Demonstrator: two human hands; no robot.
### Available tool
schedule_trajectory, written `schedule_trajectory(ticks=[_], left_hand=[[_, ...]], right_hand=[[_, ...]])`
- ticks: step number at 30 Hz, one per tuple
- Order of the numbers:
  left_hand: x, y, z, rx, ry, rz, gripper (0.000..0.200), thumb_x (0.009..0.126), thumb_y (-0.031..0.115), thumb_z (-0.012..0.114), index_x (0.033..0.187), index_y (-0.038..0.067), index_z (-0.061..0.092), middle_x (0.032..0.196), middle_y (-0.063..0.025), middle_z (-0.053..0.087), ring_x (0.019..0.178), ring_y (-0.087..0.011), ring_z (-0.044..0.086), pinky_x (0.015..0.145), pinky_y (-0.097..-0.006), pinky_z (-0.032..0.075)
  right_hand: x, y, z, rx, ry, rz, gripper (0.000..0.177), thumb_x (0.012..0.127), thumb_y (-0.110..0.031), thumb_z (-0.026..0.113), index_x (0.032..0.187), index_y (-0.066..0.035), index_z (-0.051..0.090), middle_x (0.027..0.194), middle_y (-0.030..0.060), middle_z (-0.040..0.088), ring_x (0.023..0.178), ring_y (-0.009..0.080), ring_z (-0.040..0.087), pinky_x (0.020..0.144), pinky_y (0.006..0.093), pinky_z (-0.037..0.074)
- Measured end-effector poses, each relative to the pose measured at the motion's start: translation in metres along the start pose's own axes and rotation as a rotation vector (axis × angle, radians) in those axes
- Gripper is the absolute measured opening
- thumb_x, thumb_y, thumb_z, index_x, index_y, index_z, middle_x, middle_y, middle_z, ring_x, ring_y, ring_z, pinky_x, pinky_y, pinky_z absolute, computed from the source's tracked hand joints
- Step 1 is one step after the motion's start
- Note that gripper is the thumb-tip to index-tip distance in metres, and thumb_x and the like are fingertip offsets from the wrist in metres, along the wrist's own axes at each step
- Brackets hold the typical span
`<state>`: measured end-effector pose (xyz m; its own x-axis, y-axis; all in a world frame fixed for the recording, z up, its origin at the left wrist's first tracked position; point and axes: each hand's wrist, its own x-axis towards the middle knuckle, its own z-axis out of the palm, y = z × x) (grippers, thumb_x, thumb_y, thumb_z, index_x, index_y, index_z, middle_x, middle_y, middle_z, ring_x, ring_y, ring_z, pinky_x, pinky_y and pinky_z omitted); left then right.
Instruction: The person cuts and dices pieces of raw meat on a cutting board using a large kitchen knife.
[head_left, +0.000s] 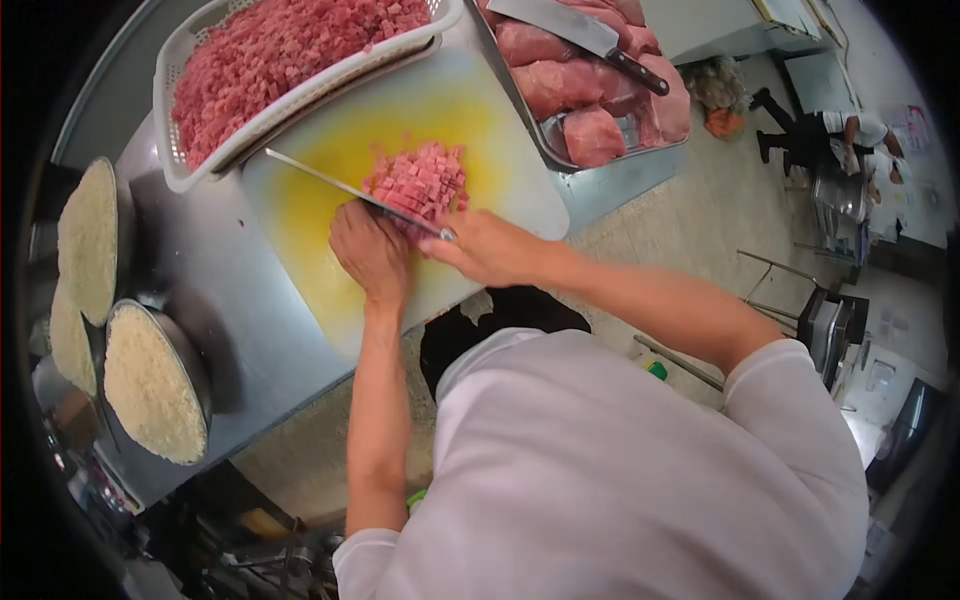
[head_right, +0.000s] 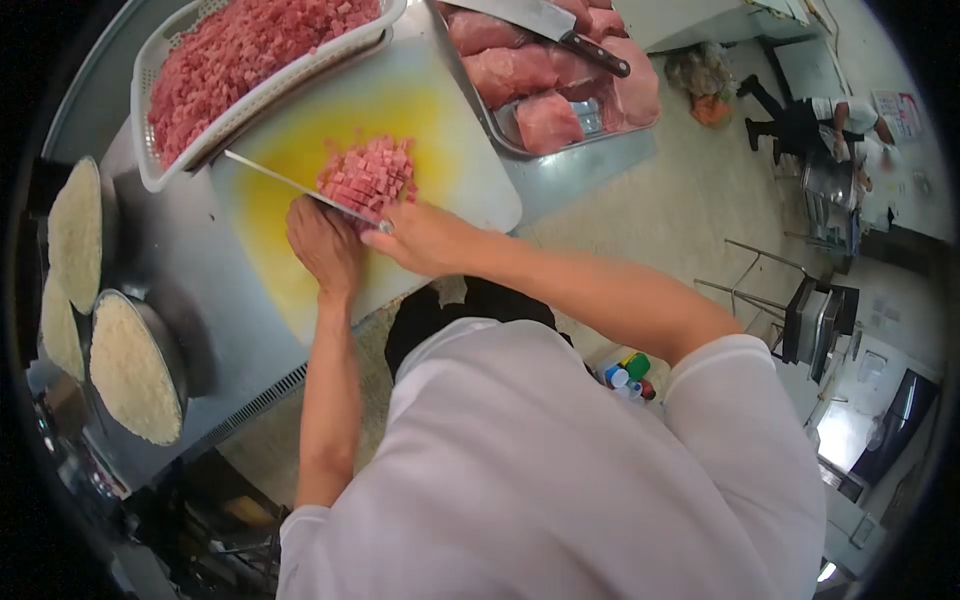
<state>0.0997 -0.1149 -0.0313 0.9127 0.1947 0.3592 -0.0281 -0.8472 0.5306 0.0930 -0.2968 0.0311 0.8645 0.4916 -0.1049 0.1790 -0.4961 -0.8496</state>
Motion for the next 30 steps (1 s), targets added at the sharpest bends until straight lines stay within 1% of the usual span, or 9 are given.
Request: schedule_trajectory(ticks=[2, 7, 9, 11, 14, 17, 19, 24, 30], left_hand=[[-0.007, 0.002, -0.010, 0.003, -0.021, 0.004, 0.008, 0.092, 0.006, 0.056, 0.096, 0.000, 0.057, 0.092, -0.0200, 0.057, 0.090, -0.0417, 0.055, 0.080, -0.0514, 0.042], [-0.004, -0.009, -0.021, -0.315, 0.018, -0.049, 0.013, 0.086, 0.007, 0.058, 0.098, 0.002, 0.059, 0.093, -0.0190, 0.059, 0.092, -0.0401, 0.054, 0.079, -0.0501, 0.041], [-0.009, -0.011, -0.016, -0.182, -0.009, -0.011, 0.014, 0.086, 0.007, 0.059, 0.099, 0.002, 0.059, 0.093, -0.0190, 0.059, 0.092, -0.0397, 0.054, 0.079, -0.0498, 0.041], [-0.004, -0.012, -0.010, -0.053, -0.033, 0.040, 0.015, 0.087, 0.008, 0.059, 0.100, 0.002, 0.060, 0.093, -0.0189, 0.059, 0.092, -0.0393, 0.054, 0.079, -0.0494, 0.041], [-0.011, -0.012, -0.008, -0.049, -0.004, 0.039, 0.015, 0.086, 0.008, 0.059, 0.100, 0.003, 0.060, 0.093, -0.0191, 0.059, 0.092, -0.0393, 0.054, 0.079, -0.0493, 0.041], [-0.009, -0.013, -0.018, -0.001, -0.043, 0.049, 0.013, 0.088, 0.008, 0.058, 0.099, 0.002, 0.060, 0.092, -0.0188, 0.059, 0.091, -0.0391, 0.055, 0.079, -0.0488, 0.041], [-0.003, -0.015, -0.025, -0.262, -0.066, 0.050, 0.011, 0.090, 0.006, 0.058, 0.099, 0.002, 0.060, 0.090, -0.0182, 0.059, 0.088, -0.0389, 0.055, 0.079, -0.0480, 0.041], [-0.005, -0.026, -0.029, -0.318, -0.070, 0.083, 0.011, 0.090, 0.004, 0.058, 0.100, 0.001, 0.060, 0.089, -0.0173, 0.058, 0.086, -0.0388, 0.054, 0.078, -0.0474, 0.041], [-0.009, -0.026, -0.025, -0.250, -0.038, 0.143, 0.011, 0.084, 0.004, 0.061, 0.095, 0.003, 0.059, 0.089, -0.0161, 0.057, 0.086, -0.0375, 0.053, 0.078, -0.0466, 0.041]], right_hand=[[0.010, -0.018, -0.016, 0.021, -0.214, 0.207, 0.044, 0.102, -0.039, 0.057, 0.101, 0.003, 0.065, 0.086, 0.0291, 0.069, 0.086, 0.0504, 0.066, 0.081, 0.0533, 0.052], [-0.041, -0.085, -0.055, -0.051, -0.187, 0.328, 0.044, 0.103, -0.039, 0.056, 0.097, 0.004, 0.066, 0.083, 0.0285, 0.069, 0.086, 0.0496, 0.067, 0.079, 0.0548, 0.051], [-0.052, -0.083, -0.049, -0.060, -0.230, 0.396, 0.044, 0.103, -0.037, 0.057, 0.095, 0.005, 0.065, 0.085, 0.0307, 0.069, 0.086, 0.0508, 0.067, 0.078, 0.0559, 0.051], [-0.043, -0.057, -0.023, -0.048, -0.169, 0.384, 0.043, 0.101, -0.035, 0.059, 0.094, 0.006, 0.064, 0.085, 0.0322, 0.068, 0.087, 0.0517, 0.067, 0.078, 0.0567, 0.051], [-0.015, -0.022, 0.019, -0.087, -0.008, 0.159, 0.045, 0.101, -0.037, 0.059, 0.093, 0.006, 0.063, 0.086, 0.0307, 0.068, 0.084, 0.0512, 0.066, 0.076, 0.0567, 0.051], [0.003, -0.027, 0.011, -0.113, -0.086, 0.203, 0.046, 0.101, -0.039, 0.059, 0.093, 0.006, 0.062, 0.085, 0.0298, 0.068, 0.083, 0.0514, 0.065, 0.076, 0.0565, 0.051], [-0.007, -0.054, -0.009, -0.097, -0.037, 0.197, 0.047, 0.100, -0.041, 0.059, 0.095, 0.005, 0.063, 0.082, 0.0284, 0.069, 0.081, 0.0505, 0.066, 0.076, 0.0561, 0.051], [-0.051, -0.093, -0.018, -0.069, -0.138, 0.411, 0.044, 0.103, -0.038, 0.058, 0.099, 0.005, 0.062, 0.081, 0.0285, 0.067, 0.080, 0.0481, 0.066, 0.074, 0.0538, 0.049], [-0.035, -0.070, 0.002, -0.119, -0.068, 0.298, 0.043, 0.103, -0.038, 0.057, 0.097, 0.004, 0.062, 0.085, 0.0305, 0.068, 0.084, 0.0514, 0.066, 0.077, 0.0578, 0.051]])
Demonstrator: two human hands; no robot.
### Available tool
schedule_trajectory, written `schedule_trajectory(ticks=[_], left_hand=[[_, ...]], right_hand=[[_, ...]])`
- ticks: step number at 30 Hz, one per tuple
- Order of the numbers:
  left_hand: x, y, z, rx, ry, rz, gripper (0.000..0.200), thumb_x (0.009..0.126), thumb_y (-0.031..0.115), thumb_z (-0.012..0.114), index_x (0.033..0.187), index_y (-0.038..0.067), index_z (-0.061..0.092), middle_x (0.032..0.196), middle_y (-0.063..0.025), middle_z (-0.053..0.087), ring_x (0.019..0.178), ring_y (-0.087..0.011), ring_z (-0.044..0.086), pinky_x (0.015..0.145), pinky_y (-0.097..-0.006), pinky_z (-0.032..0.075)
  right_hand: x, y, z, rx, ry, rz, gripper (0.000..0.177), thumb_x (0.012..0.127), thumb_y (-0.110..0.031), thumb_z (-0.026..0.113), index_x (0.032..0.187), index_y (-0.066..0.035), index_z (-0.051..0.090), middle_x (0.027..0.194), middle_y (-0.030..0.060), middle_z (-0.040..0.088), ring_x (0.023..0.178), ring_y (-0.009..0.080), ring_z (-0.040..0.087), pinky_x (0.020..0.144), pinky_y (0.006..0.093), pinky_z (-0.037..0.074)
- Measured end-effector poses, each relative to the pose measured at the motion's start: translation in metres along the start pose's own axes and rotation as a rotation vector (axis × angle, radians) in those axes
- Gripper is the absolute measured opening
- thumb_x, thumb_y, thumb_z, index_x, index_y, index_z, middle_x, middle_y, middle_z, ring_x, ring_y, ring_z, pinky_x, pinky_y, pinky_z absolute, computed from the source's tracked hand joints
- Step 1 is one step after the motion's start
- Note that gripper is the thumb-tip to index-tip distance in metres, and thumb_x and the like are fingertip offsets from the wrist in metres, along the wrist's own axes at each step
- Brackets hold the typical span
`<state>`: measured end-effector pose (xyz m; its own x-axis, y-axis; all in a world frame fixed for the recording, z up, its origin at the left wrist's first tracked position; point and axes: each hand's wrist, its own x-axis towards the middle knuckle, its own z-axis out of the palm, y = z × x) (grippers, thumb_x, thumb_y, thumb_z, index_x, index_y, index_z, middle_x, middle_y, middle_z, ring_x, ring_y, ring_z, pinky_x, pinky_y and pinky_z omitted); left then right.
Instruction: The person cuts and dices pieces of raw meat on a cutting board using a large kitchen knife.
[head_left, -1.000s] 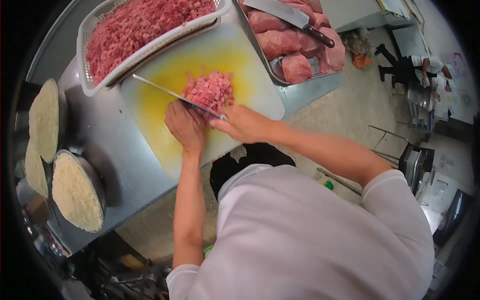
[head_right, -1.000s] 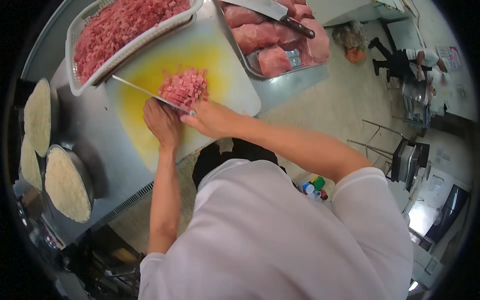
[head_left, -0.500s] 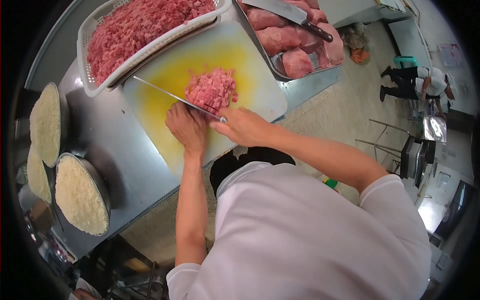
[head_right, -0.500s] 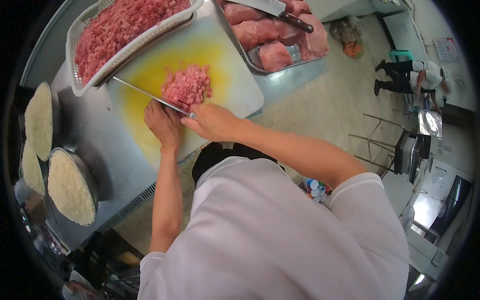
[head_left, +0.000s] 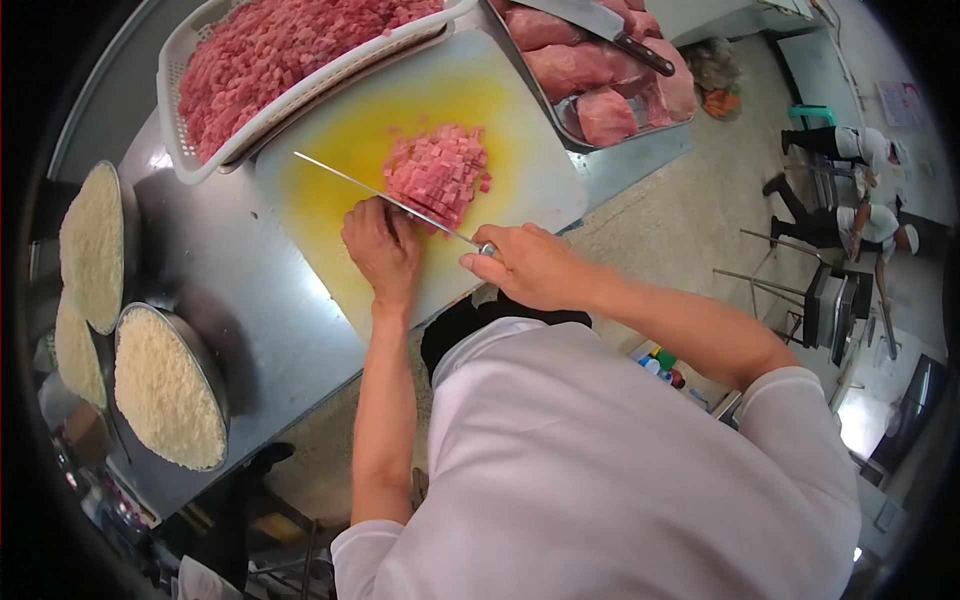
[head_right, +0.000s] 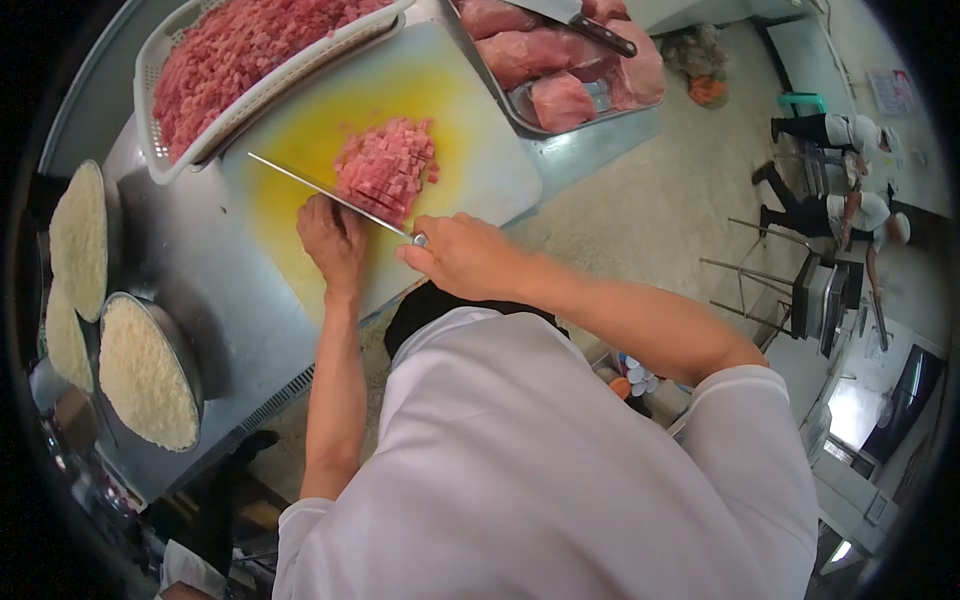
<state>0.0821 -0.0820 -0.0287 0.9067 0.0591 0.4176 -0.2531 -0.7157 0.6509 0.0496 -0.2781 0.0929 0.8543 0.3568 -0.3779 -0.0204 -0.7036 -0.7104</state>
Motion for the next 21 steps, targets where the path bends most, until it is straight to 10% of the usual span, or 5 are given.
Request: schedule_trajectory(ticks=[21], left_hand=[[0.003, -0.004, -0.022, 0.046, -0.201, 0.062, 0.013, 0.086, 0.002, 0.060, 0.099, 0.003, 0.060, 0.094, -0.0147, 0.059, 0.089, -0.0348, 0.056, 0.082, -0.0466, 0.043]], right_hand=[[0.028, 0.013, 0.016, 0.080, 0.061, -0.123, 0.038, 0.099, -0.035, 0.060, 0.102, 0.004, 0.060, 0.081, 0.0279, 0.067, 0.078, 0.0486, 0.065, 0.071, 0.0548, 0.050]])
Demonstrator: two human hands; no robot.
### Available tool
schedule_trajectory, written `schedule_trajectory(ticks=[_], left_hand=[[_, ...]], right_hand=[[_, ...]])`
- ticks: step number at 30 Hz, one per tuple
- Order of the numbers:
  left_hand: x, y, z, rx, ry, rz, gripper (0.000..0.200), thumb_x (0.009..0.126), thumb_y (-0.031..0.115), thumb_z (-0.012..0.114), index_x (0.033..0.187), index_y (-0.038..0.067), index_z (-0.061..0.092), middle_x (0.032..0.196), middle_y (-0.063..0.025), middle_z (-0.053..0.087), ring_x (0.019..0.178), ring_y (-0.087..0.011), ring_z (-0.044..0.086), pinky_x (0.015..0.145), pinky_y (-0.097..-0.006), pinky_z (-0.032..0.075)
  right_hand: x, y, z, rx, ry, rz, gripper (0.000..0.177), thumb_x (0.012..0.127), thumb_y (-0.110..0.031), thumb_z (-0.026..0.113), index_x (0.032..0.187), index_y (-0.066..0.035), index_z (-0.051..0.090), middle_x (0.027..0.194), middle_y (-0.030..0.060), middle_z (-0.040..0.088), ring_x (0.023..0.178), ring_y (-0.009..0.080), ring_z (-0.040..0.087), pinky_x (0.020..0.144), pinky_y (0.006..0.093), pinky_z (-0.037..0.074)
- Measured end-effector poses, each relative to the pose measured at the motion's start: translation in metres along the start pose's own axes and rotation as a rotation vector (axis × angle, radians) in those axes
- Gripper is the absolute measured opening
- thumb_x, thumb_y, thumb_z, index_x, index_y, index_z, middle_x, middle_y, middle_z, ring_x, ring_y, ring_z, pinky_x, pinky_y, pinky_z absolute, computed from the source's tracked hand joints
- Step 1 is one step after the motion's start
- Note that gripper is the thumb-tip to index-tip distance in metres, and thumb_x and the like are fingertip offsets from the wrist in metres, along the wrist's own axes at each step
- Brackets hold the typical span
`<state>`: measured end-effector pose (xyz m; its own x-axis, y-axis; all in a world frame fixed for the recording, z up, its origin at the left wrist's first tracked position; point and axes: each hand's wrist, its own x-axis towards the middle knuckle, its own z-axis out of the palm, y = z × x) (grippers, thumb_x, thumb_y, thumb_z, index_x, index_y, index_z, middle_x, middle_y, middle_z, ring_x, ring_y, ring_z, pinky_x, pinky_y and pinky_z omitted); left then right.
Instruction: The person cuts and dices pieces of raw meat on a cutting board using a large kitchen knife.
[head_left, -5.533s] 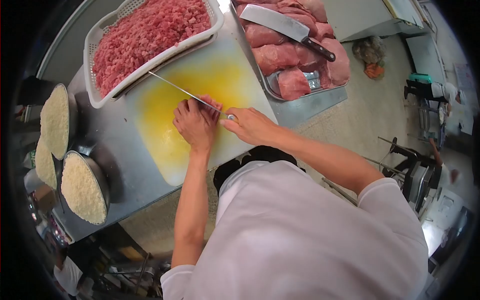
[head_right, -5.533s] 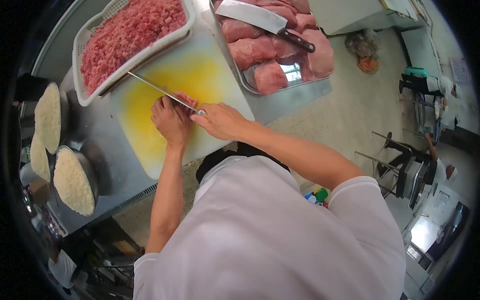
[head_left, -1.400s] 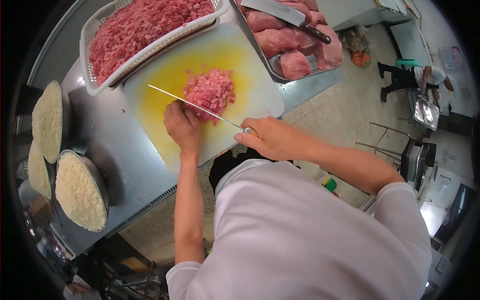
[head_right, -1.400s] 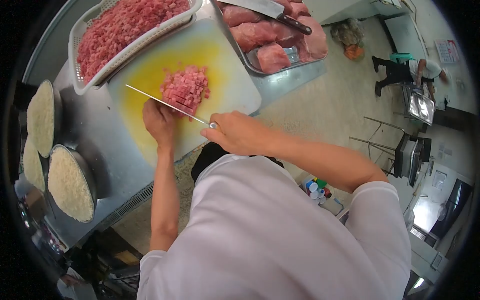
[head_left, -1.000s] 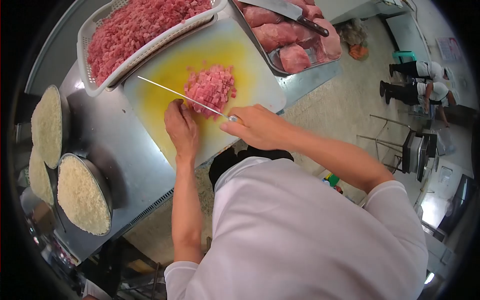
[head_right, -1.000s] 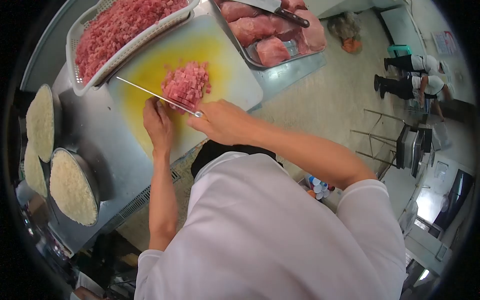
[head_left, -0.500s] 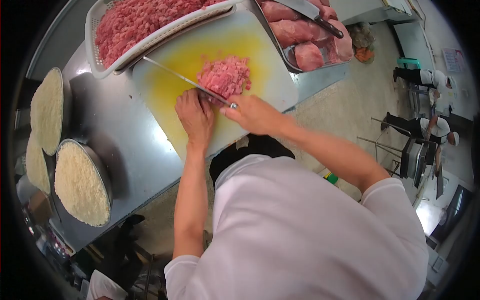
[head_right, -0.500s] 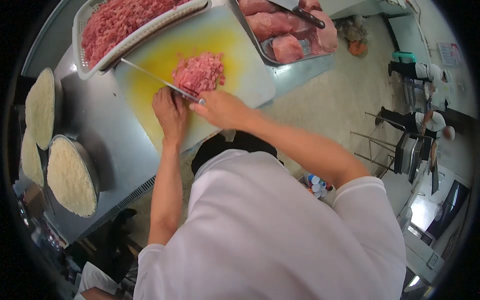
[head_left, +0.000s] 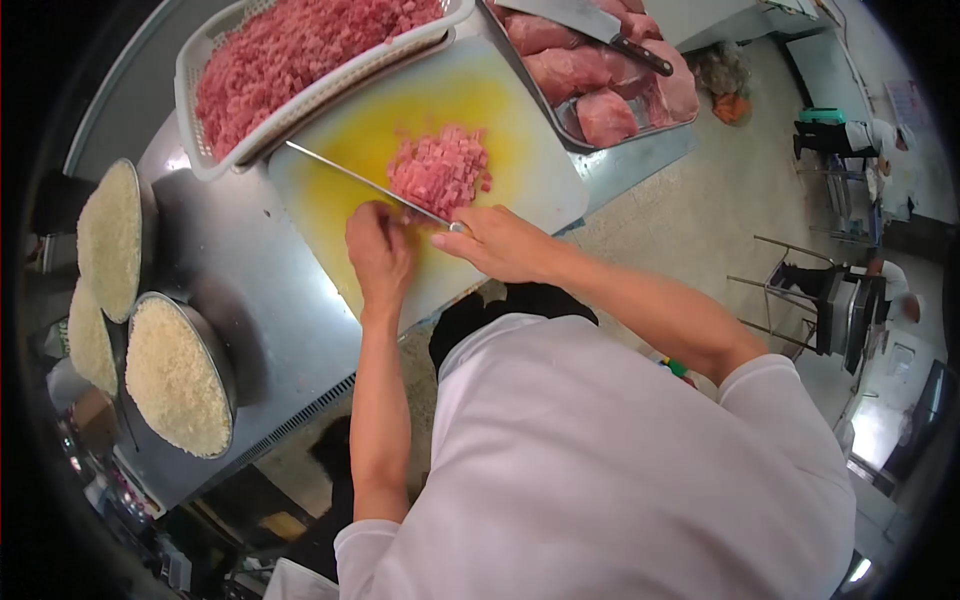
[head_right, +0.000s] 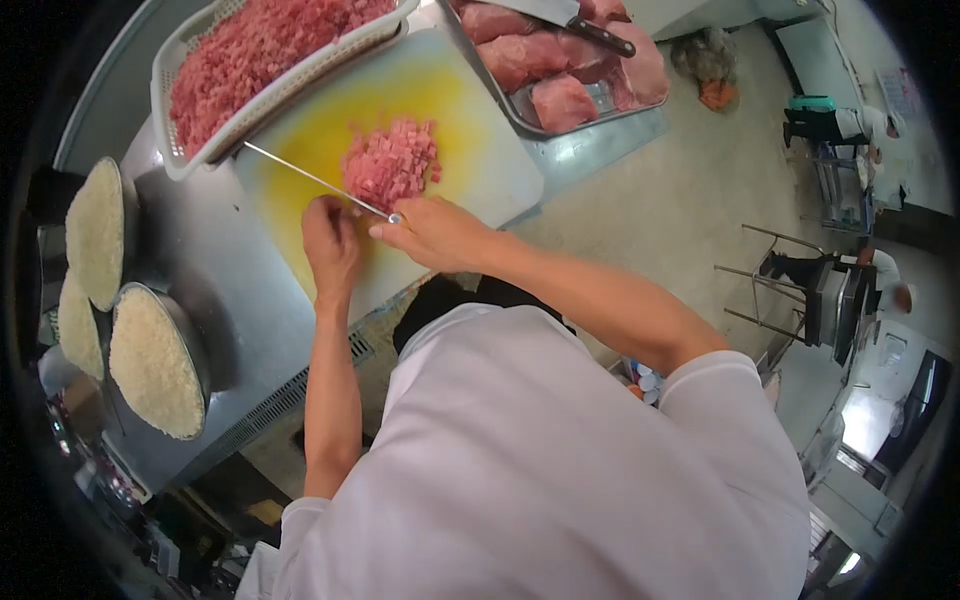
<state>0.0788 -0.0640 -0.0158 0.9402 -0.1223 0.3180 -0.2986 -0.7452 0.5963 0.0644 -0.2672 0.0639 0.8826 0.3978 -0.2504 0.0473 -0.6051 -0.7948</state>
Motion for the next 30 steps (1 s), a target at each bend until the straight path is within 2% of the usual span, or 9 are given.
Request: schedule_trajectory(ticks=[2, 6, 8, 10, 13, 18, 23, 26, 30], left_hand=[[-0.009, 0.010, -0.010, -0.303, 0.281, -0.410, 0.013, 0.096, 0.007, 0.060, 0.107, 0.001, 0.060, 0.096, -0.0132, 0.060, 0.094, -0.0289, 0.058, 0.088, -0.0412, 0.045], [0.007, 0.056, -0.041, -0.031, 0.579, -0.077, 0.016, 0.098, 0.008, 0.061, 0.111, 0.000, 0.058, 0.108, -0.0130, 0.057, 0.103, -0.0264, 0.055, 0.098, -0.0405, 0.042], [0.025, 0.073, -0.028, -0.082, 0.471, -0.001, 0.026, 0.098, 0.013, 0.064, 0.119, 0.001, 0.058, 0.117, -0.0150, 0.057, 0.113, -0.0311, 0.053, 0.104, -0.0457, 0.040], [0.050, 0.098, -0.013, 0.116, 0.006, 0.180, 0.046, 0.100, 0.027, 0.062, 0.138, 0.001, 0.053, 0.136, -0.0196, 0.056, 0.134, -0.0383, 0.046, 0.115, -0.0525, 0.031], [0.054, 0.069, 0.030, 0.438, -0.100, 0.076, 0.062, 0.104, 0.040, 0.052, 0.153, 0.003, 0.042, 0.156, -0.0219, 0.044, 0.151, -0.0419, 0.029, 0.123, -0.0569, 0.018], [0.053, -0.040, 0.042, 0.234, -0.070, -0.167, 0.063, 0.107, 0.043, 0.044, 0.159, 0.008, 0.036, 0.164, -0.0237, 0.033, 0.154, -0.0452, 0.022, 0.125, -0.0574, 0.014], [0.043, 0.002, 0.061, -0.038, -0.046, -0.010, 0.060, 0.109, 0.041, 0.041, 0.158, 0.007, 0.037, 0.160, -0.0229, 0.040, 0.152, -0.0426, 0.030, 0.125, -0.0579, 0.015], [0.040, 0.017, 0.059, -0.044, -0.098, -0.074, 0.062, 0.108, 0.043, 0.045, 0.155, 0.004, 0.041, 0.164, -0.0216, 0.035, 0.153, -0.0445, 0.024, 0.124, -0.0584, 0.015], [0.021, 0.053, 0.033, 0.060, -0.066, 0.211, 0.085, 0.088, 0.054, 0.072, 0.156, 0.012, 0.044, 0.166, -0.0203, 0.027, 0.152, -0.0508, 0.018, 0.120, -0.0662, 0.014]], right_hand=[[-0.013, -0.013, -0.027, 0.099, -0.103, 0.078, 0.037, 0.098, -0.033, 0.060, 0.103, 0.003, 0.059, 0.080, 0.0268, 0.067, 0.077, 0.0479, 0.065, 0.070, 0.0547, 0.050], [-0.054, -0.005, -0.045, -0.102, -0.194, -0.027, 0.026, 0.094, -0.026, 0.065, 0.097, -0.001, 0.058, 0.076, 0.0196, 0.067, 0.075, 0.0434, 0.067, 0.068, 0.0531, 0.050], [-0.057, 0.023, -0.034, -0.199, -0.064, -0.224, 0.023, 0.089, -0.021, 0.069, 0.097, -0.003, 0.058, 0.080, 0.0166, 0.068, 0.075, 0.0417, 0.067, 0.069, 0.0524, 0.051], [-0.058, 0.036, -0.036, -0.283, -0.043, -0.241, 0.022, 0.088, -0.020, 0.071, 0.097, -0.004, 0.059, 0.083, 0.0155, 0.069, 0.076, 0.0409, 0.068, 0.069, 0.0519, 0.052], [-0.071, 0.062, -0.053, -0.380, 0.005, -0.272, 0.024, 0.086, -0.019, 0.073, 0.104, -0.007, 0.061, 0.088, 0.0134, 0.069, 0.080, 0.0383, 0.068, 0.070, 0.0497, 0.053], [-0.130, 0.093, -0.106, -0.323, 0.106, -0.144, 0.029, 0.087, -0.019, 0.074, 0.111, -0.009, 0.061, 0.088, 0.0131, 0.069, 0.082, 0.0380, 0.068, 0.070, 0.0484, 0.053], [-0.129, 0.086, -0.088, 0.058, 0.183, 0.104, 0.038, 0.090, -0.021, 0.075, 0.122, -0.009, 0.058, 0.077, 0.0154, 0.066, 0.073, 0.0397, 0.066, 0.066, 0.0466, 0.051], [-0.096, 0.088, -0.036, 0.041, 0.367, 0.062, 0.041, 0.092, -0.021, 0.073, 0.126, -0.006, 0.057, 0.073, 0.0175, 0.065, 0.065, 0.0395, 0.063, 0.062, 0.0429, 0.050], [-0.079, 0.058, -0.020, 0.339, 0.281, 0.157, 0.040, 0.094, -0.024, 0.072, 0.124, -0.002, 0.056, 0.071, 0.0123, 0.063, 0.058, 0.0254, 0.062, 0.058, 0.0377, 0.049]])
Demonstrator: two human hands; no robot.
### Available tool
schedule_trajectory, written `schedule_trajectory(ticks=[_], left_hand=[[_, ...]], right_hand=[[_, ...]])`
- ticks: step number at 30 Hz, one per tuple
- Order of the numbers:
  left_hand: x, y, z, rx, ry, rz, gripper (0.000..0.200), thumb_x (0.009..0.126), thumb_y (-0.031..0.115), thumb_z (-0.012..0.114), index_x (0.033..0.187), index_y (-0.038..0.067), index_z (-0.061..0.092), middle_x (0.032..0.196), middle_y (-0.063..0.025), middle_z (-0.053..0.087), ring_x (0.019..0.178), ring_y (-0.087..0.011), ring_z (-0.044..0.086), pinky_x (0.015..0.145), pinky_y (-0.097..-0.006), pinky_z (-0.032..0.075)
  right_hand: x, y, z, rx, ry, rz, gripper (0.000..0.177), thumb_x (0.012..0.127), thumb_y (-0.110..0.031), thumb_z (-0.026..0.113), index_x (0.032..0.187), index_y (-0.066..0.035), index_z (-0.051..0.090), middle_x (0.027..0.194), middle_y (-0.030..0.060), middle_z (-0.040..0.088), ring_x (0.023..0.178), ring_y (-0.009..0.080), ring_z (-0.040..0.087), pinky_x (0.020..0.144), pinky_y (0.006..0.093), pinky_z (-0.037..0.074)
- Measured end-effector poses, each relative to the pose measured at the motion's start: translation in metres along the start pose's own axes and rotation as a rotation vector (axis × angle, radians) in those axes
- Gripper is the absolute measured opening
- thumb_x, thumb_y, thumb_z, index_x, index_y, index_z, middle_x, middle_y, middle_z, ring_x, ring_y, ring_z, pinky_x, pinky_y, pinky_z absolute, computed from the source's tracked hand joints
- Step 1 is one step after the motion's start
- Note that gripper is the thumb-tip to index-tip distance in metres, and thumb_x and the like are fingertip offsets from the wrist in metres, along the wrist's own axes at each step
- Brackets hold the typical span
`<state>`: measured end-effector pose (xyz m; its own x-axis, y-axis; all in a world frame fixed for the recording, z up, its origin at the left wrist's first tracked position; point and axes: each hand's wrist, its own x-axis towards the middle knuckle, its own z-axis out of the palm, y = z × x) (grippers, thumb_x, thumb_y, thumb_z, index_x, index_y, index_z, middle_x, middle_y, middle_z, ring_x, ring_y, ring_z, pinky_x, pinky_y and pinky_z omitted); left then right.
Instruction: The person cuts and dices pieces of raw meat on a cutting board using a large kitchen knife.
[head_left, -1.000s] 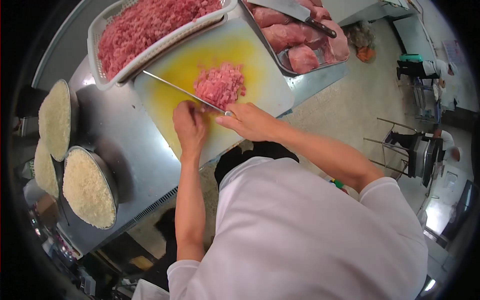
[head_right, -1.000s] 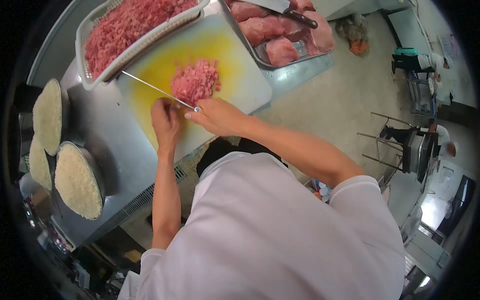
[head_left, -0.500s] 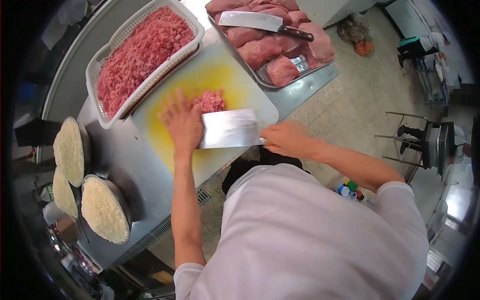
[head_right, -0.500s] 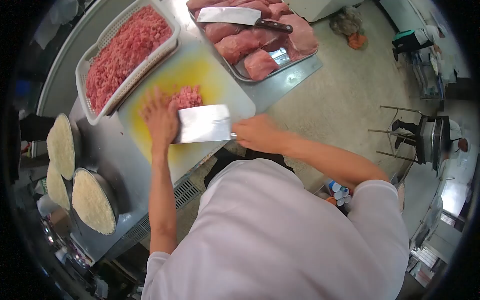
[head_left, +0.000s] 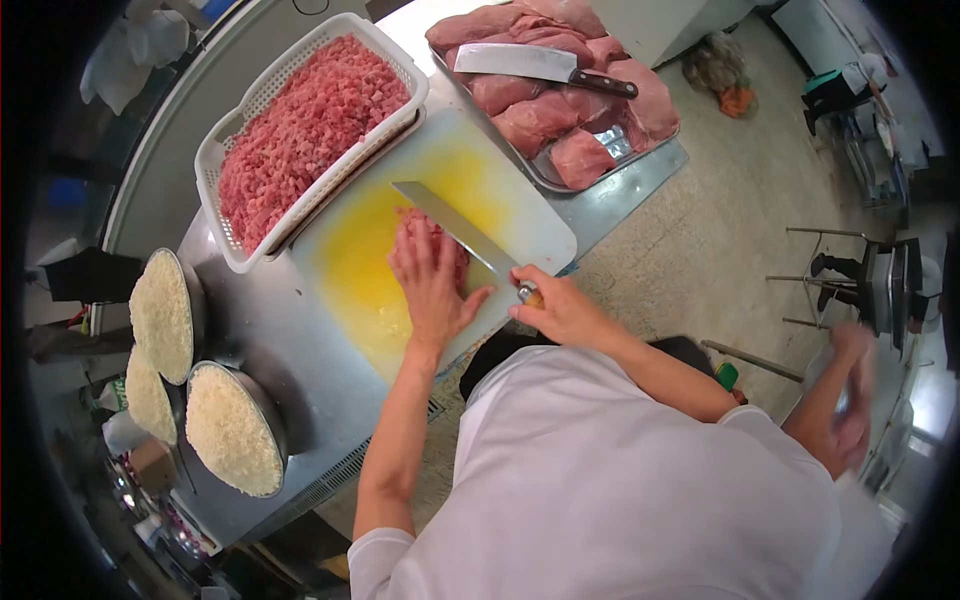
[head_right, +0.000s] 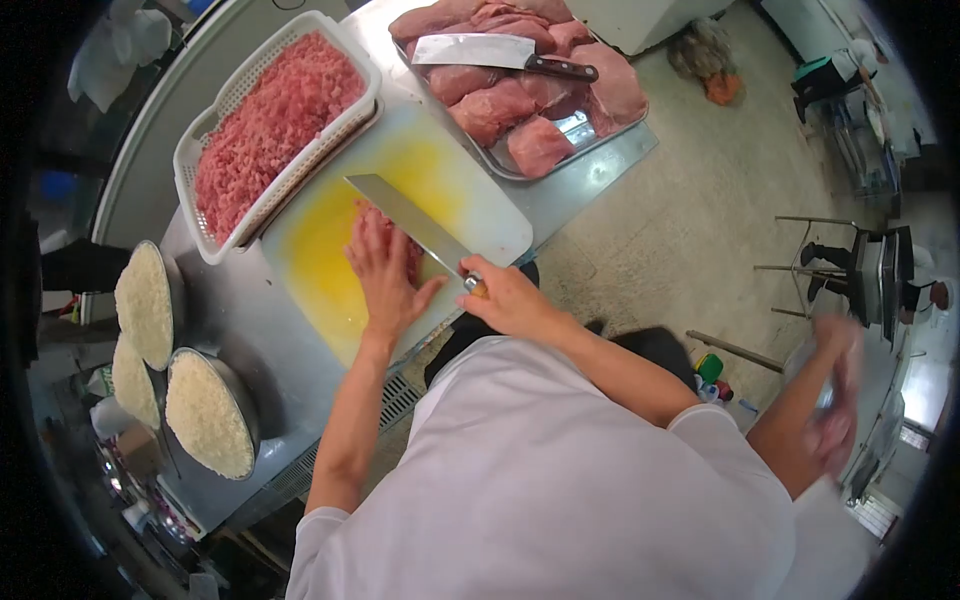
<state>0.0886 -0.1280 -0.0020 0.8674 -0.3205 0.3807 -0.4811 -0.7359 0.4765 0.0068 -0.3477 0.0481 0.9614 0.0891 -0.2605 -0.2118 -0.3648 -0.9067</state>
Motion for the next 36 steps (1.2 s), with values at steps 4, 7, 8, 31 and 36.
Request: schedule_trajectory(ticks=[4, 7, 8, 31, 36], left_hand=[[-0.001, -0.014, 0.014, 0.238, -0.101, 0.059, 0.095, 0.077, 0.053, 0.083, 0.158, 0.019, 0.044, 0.168, -0.0168, 0.026, 0.152, -0.0458, 0.023, 0.120, -0.0628, 0.016], [0.006, -0.011, 0.015, 0.138, -0.058, 0.012, 0.091, 0.079, 0.050, 0.082, 0.156, 0.018, 0.046, 0.164, -0.0166, 0.032, 0.150, -0.0448, 0.027, 0.117, -0.0621, 0.022], [0.009, -0.007, 0.015, 0.137, -0.056, 0.012, 0.091, 0.079, 0.050, 0.082, 0.156, 0.018, 0.046, 0.164, -0.0166, 0.032, 0.150, -0.0448, 0.027, 0.117, -0.0621, 0.022], [0.132, 0.015, -0.060, 0.054, 0.481, -0.042, 0.051, 0.091, 0.026, 0.074, 0.137, 0.008, 0.063, 0.134, -0.0213, 0.062, 0.125, -0.0397, 0.057, 0.108, -0.0492, 0.042], [0.234, -0.101, -0.042, 0.119, 0.446, 0.016, 0.051, 0.091, 0.033, 0.072, 0.133, 0.006, 0.062, 0.132, -0.0224, 0.060, 0.121, -0.0413, 0.056, 0.107, -0.0519, 0.042]], right_hand=[[0.001, 0.039, -0.014, 0.656, -0.001, 0.302, 0.059, 0.101, -0.026, 0.067, 0.149, -0.002, 0.042, 0.077, 0.0040, 0.060, 0.055, 0.0108, 0.056, 0.048, 0.0254, 0.046], [-0.002, 0.061, -0.027, 0.773, 0.023, 0.345, 0.043, 0.104, -0.028, 0.063, 0.137, -0.005, 0.047, 0.074, 0.0023, 0.056, 0.051, 0.0100, 0.053, 0.048, 0.0236, 0.047], [-0.002, 0.069, -0.027, 0.815, -0.018, 0.346, 0.035, 0.104, -0.029, 0.062, 0.129, -0.007, 0.051, 0.073, 0.0021, 0.056, 0.051, 0.0097, 0.053, 0.047, 0.0239, 0.046], [0.050, -0.093, 0.036, 0.811, -0.219, -0.081, 0.032, 0.109, -0.036, 0.051, 0.110, -0.004, 0.052, 0.070, 0.0035, 0.055, 0.051, 0.0120, 0.053, 0.051, 0.0284, 0.047], [0.122, -0.083, 0.011, 0.719, -0.315, -0.106, 0.030, 0.109, -0.035, 0.051, 0.105, -0.006, 0.053, 0.068, 0.0023, 0.055, 0.050, 0.0113, 0.052, 0.048, 0.0259, 0.043]])
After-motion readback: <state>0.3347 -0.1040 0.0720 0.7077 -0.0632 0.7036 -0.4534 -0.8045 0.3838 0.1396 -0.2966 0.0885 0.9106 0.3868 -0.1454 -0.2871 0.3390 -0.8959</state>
